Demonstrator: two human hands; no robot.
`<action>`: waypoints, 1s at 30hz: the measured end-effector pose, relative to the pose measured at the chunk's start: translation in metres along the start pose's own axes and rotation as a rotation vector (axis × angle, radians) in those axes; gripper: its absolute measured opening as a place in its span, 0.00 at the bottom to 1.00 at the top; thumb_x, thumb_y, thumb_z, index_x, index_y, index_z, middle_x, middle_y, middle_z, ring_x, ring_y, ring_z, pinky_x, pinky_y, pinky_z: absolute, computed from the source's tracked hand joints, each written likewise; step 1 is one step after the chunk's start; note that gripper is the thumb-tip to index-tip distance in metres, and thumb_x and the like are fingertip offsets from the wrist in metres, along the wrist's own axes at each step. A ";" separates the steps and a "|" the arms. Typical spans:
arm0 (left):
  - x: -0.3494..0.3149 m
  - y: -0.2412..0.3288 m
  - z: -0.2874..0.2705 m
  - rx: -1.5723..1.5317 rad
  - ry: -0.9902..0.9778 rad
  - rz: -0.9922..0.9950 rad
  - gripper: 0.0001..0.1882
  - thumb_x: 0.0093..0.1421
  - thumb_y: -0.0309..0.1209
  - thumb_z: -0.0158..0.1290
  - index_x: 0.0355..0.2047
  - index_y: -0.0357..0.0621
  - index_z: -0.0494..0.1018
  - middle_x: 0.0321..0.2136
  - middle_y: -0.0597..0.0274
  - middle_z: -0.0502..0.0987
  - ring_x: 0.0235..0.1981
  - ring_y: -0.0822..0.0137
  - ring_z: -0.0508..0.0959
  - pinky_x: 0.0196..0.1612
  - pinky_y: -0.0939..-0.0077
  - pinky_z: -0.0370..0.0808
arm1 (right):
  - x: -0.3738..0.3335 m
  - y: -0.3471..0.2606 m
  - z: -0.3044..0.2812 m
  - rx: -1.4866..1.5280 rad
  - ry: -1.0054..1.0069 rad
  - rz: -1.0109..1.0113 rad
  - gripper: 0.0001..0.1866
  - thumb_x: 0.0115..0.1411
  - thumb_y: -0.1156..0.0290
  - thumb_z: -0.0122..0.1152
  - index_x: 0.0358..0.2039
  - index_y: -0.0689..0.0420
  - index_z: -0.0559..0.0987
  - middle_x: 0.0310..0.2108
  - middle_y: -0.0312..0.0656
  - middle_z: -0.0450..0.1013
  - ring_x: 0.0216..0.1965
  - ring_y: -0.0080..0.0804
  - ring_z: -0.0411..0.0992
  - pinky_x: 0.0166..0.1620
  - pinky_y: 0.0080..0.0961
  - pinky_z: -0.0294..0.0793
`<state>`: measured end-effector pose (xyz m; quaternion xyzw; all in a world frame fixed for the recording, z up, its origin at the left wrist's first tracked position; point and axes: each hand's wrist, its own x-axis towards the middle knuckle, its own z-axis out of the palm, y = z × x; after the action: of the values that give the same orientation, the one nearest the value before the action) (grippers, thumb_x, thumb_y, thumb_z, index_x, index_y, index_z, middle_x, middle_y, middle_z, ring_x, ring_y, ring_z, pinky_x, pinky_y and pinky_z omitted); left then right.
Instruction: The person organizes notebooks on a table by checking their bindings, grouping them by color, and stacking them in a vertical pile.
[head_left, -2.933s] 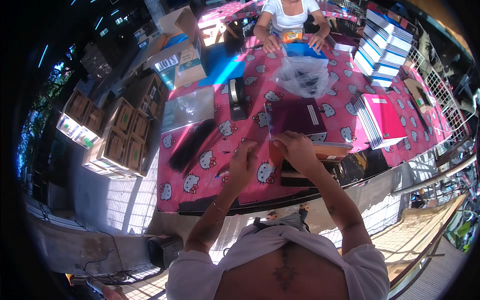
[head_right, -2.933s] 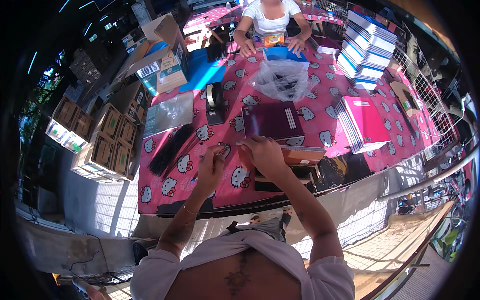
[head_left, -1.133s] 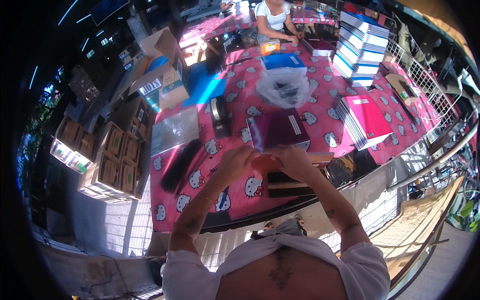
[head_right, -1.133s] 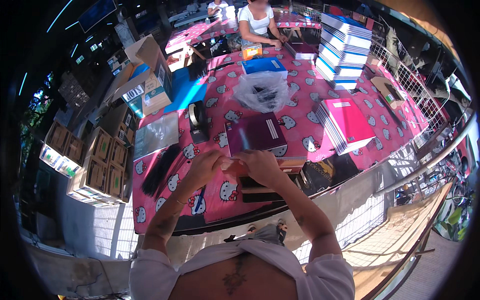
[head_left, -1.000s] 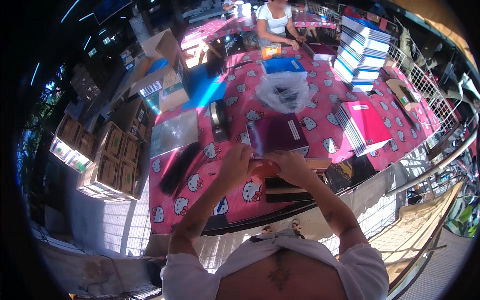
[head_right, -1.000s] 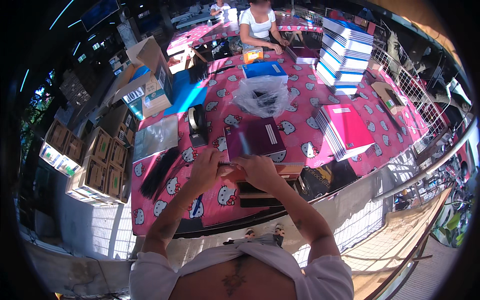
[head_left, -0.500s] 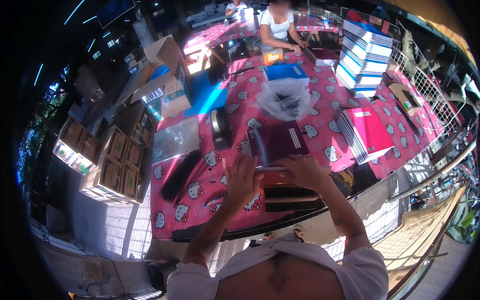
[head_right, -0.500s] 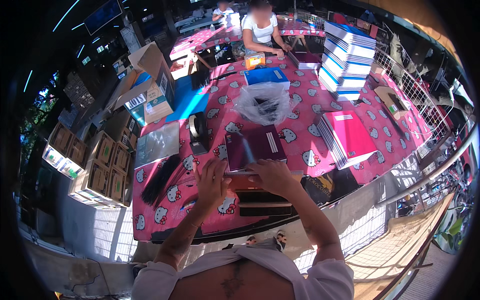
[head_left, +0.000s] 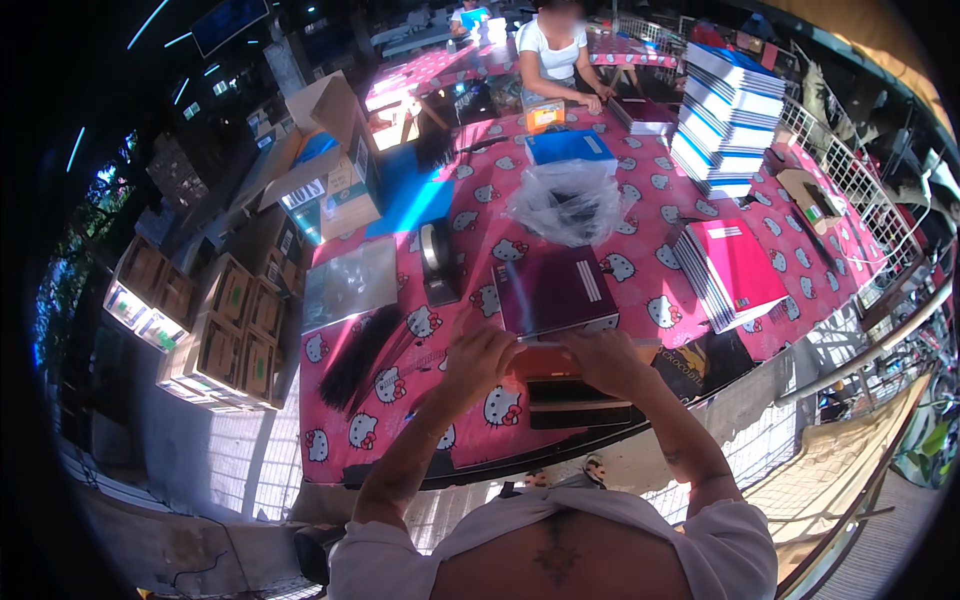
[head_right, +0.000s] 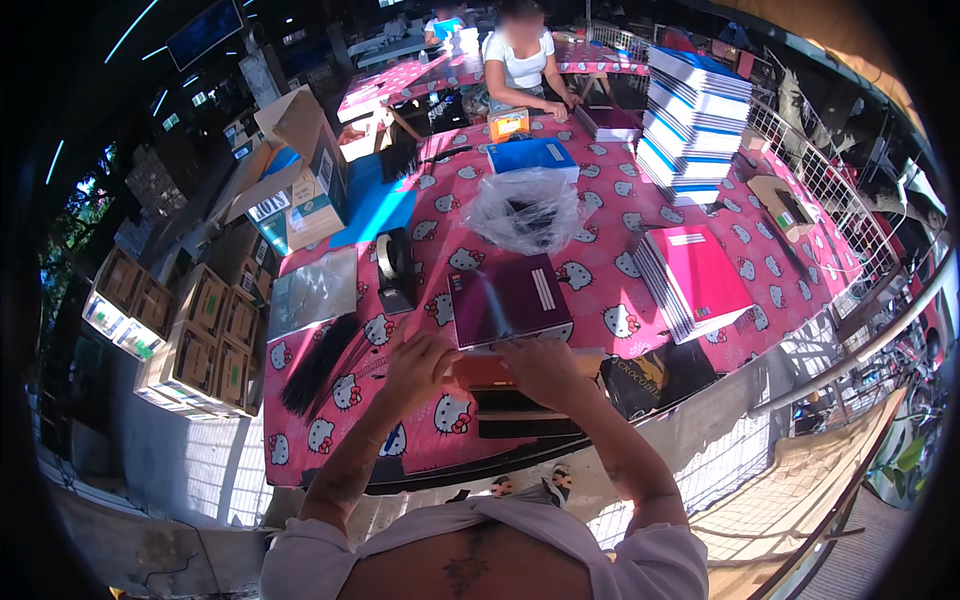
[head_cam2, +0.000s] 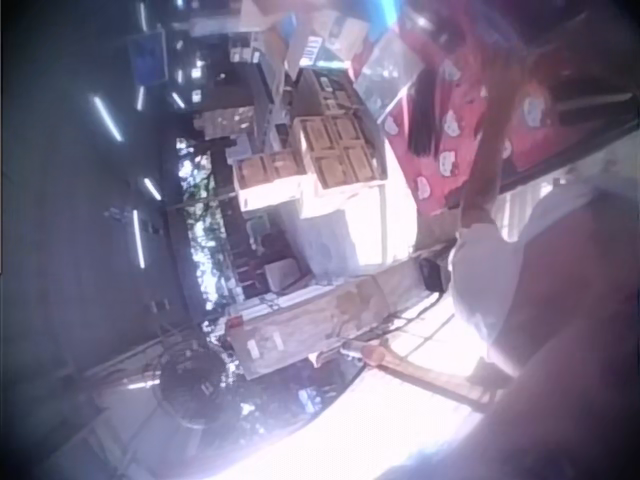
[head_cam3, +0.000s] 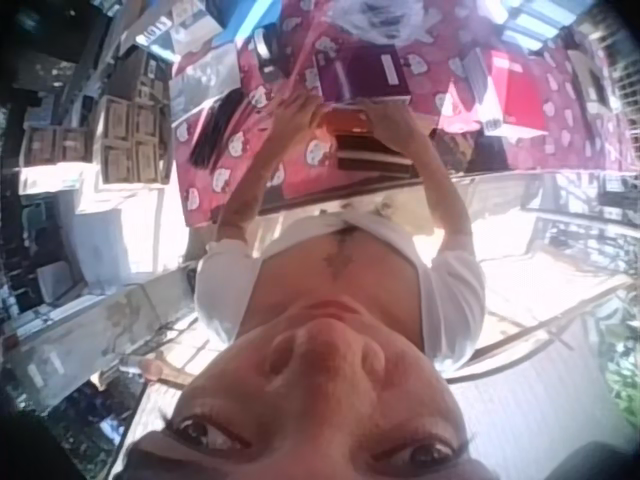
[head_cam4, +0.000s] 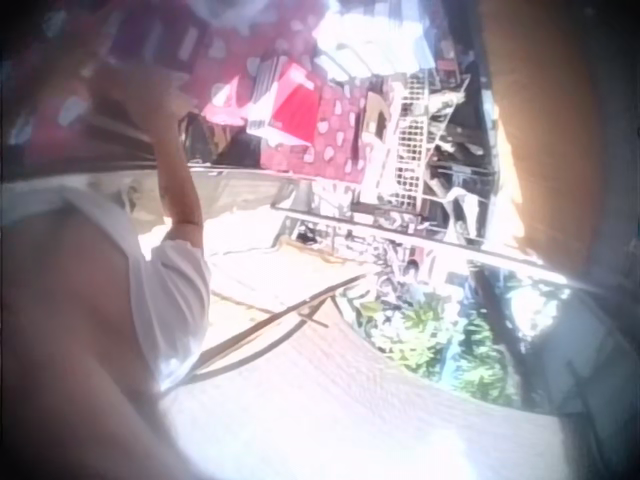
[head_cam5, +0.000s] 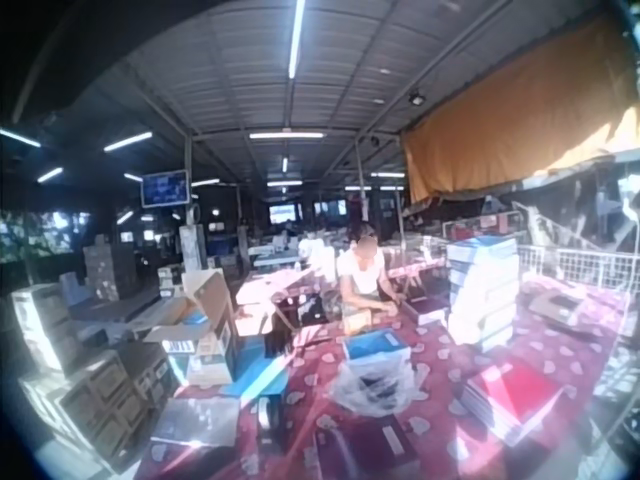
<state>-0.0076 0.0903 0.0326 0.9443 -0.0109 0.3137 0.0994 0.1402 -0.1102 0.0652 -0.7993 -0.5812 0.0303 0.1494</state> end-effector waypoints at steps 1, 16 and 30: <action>-0.005 -0.004 0.002 0.001 0.001 -0.003 0.13 0.57 0.42 0.57 0.35 0.48 0.72 0.32 0.66 0.74 0.39 0.66 0.75 0.64 0.48 0.52 | 0.000 -0.001 0.000 0.000 -0.002 -0.003 0.15 0.62 0.63 0.55 0.49 0.51 0.73 0.31 0.45 0.78 0.34 0.47 0.78 0.37 0.44 0.74; -0.021 0.038 0.033 0.273 -0.142 -0.191 0.43 0.68 0.57 0.29 0.63 0.23 0.52 0.64 0.29 0.53 0.67 0.35 0.51 0.65 0.36 0.44 | -0.005 0.001 -0.007 -0.015 -0.032 0.011 0.15 0.58 0.67 0.58 0.47 0.50 0.76 0.31 0.43 0.79 0.30 0.46 0.78 0.34 0.43 0.75; 0.023 0.012 0.033 0.308 0.019 -0.058 0.41 0.67 0.53 0.37 0.64 0.25 0.53 0.66 0.33 0.51 0.70 0.43 0.46 0.67 0.40 0.40 | 0.000 0.005 0.000 0.004 0.105 -0.084 0.16 0.60 0.63 0.57 0.48 0.52 0.76 0.28 0.44 0.78 0.29 0.45 0.78 0.31 0.41 0.76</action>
<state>0.0293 0.0730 0.0221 0.9453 0.0656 0.3174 -0.0374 0.1445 -0.1110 0.0637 -0.7744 -0.6056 -0.0168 0.1823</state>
